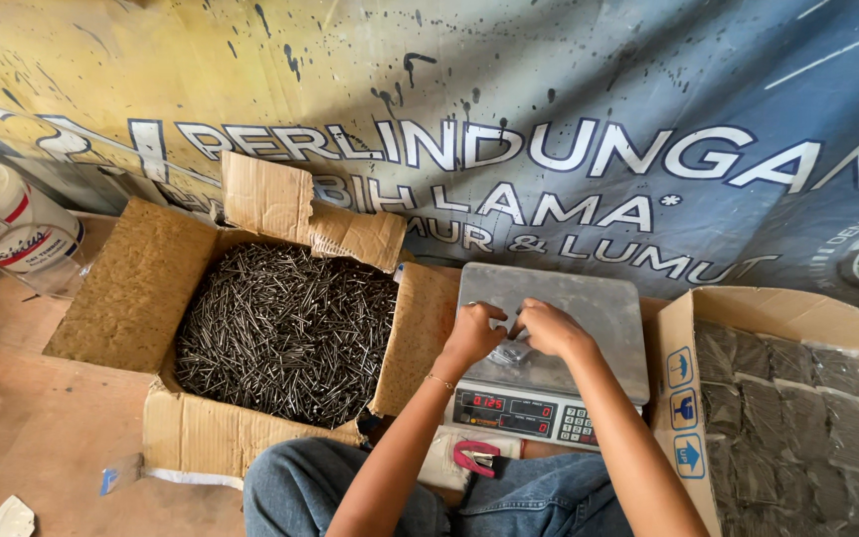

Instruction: The person scoops nails from a cardboard box into a small plastic bag, places the bag on a digital scale, and adjusts the contents to reach a target weight. The person repeats this process multiple times, transferring nails between the box and the bag on the scale.

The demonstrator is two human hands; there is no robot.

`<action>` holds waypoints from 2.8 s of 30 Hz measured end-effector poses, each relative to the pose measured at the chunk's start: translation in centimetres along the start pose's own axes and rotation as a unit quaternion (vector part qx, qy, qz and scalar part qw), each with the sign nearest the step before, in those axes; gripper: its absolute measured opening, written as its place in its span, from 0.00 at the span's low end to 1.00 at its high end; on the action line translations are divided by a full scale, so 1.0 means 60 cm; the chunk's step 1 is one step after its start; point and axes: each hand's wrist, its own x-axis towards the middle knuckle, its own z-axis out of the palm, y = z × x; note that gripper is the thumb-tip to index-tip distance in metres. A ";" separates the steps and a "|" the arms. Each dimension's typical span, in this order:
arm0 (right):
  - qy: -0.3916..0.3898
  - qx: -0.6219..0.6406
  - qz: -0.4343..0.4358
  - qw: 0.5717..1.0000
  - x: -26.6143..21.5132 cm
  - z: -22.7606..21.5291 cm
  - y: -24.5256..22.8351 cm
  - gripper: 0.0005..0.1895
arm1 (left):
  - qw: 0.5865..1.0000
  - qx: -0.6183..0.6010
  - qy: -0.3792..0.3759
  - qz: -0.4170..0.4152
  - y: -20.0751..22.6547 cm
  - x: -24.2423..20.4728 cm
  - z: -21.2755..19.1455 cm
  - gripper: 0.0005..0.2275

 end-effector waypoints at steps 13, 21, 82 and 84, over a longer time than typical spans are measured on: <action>-0.016 0.029 0.012 0.999 0.086 0.098 0.038 0.13 | 0.973 0.046 -0.211 -0.079 -0.019 -0.070 -0.054 0.38; 0.051 -0.129 -0.103 0.985 0.122 0.150 0.117 0.08 | 0.987 0.063 -0.145 -0.022 -0.030 -0.064 -0.001 0.34; -0.034 -0.091 0.011 0.995 0.009 0.064 0.018 0.10 | 0.990 -0.019 -0.132 -0.035 -0.072 -0.068 0.038 0.30; -0.078 -0.019 0.022 0.997 0.009 0.070 0.010 0.14 | 0.989 -0.027 -0.144 -0.033 -0.074 -0.068 0.034 0.31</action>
